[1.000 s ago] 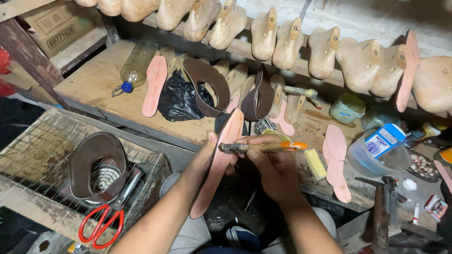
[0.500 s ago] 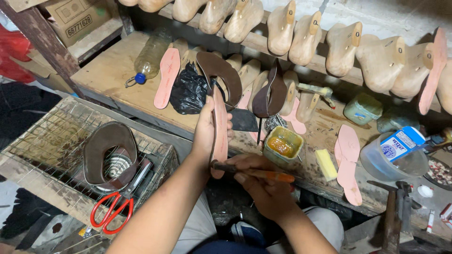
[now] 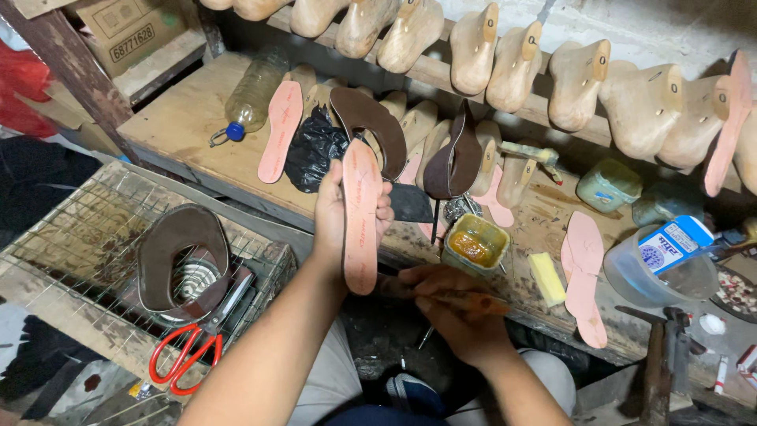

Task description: The person applies glue to the edges of brown shoe uppers and pink insoles using a brush. They repeatedly dip the brush into a container of yellow glue and coat the surfaces, then place the parts on the workbench.

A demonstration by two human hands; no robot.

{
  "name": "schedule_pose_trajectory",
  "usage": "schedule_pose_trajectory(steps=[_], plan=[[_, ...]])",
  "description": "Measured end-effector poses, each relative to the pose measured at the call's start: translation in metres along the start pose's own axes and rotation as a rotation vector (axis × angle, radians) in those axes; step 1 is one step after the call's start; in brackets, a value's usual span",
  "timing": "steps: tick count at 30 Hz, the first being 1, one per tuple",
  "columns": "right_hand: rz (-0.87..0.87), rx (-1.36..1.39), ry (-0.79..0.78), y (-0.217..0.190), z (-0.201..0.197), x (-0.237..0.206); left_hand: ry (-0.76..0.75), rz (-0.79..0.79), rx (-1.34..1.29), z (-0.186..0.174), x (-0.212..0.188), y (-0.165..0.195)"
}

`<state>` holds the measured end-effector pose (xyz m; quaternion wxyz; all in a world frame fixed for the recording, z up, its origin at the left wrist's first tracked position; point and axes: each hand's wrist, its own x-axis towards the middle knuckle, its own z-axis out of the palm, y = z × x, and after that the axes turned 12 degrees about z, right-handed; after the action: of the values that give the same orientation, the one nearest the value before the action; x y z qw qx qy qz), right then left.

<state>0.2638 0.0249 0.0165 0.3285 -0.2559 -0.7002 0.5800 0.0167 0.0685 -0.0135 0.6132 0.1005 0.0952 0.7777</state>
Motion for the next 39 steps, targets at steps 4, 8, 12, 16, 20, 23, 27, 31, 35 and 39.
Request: schedule_pose_trajectory(steps=[4,8,12,16,20,23,27,31,35,39], plan=[[0.243,-0.146,0.459,-0.004,-0.050,0.011,0.023,0.046,0.001,-0.003,-0.010,0.004],[0.133,-0.861,0.496,0.008,-0.102,0.040,-0.058,0.014,-0.022,-0.003,-0.024,-0.004],[0.197,-1.015,0.413,0.043,-0.114,0.057,-0.061,-0.014,-0.027,0.002,-0.036,-0.014],[0.112,-0.948,0.369,0.061,-0.117,0.057,0.018,-0.011,0.099,0.006,-0.043,-0.016],[0.063,-1.056,0.477,0.051,-0.117,0.052,0.065,-0.039,0.166,0.009,-0.042,-0.013],[0.158,-1.081,0.393,0.036,-0.106,0.054,0.038,-0.084,0.188,0.012,-0.038,-0.018],[0.120,-0.950,0.490,0.008,-0.101,0.046,0.041,-0.098,0.230,0.018,-0.043,-0.019],[0.154,-0.836,0.559,-0.012,-0.101,0.029,0.005,-0.092,0.232,0.024,-0.048,-0.015],[0.255,-0.613,0.576,-0.018,-0.099,0.008,-0.045,-0.103,0.251,0.033,-0.052,-0.014],[0.501,-0.396,0.621,-0.018,-0.093,0.004,-0.079,-0.123,0.298,0.041,-0.061,-0.017]])
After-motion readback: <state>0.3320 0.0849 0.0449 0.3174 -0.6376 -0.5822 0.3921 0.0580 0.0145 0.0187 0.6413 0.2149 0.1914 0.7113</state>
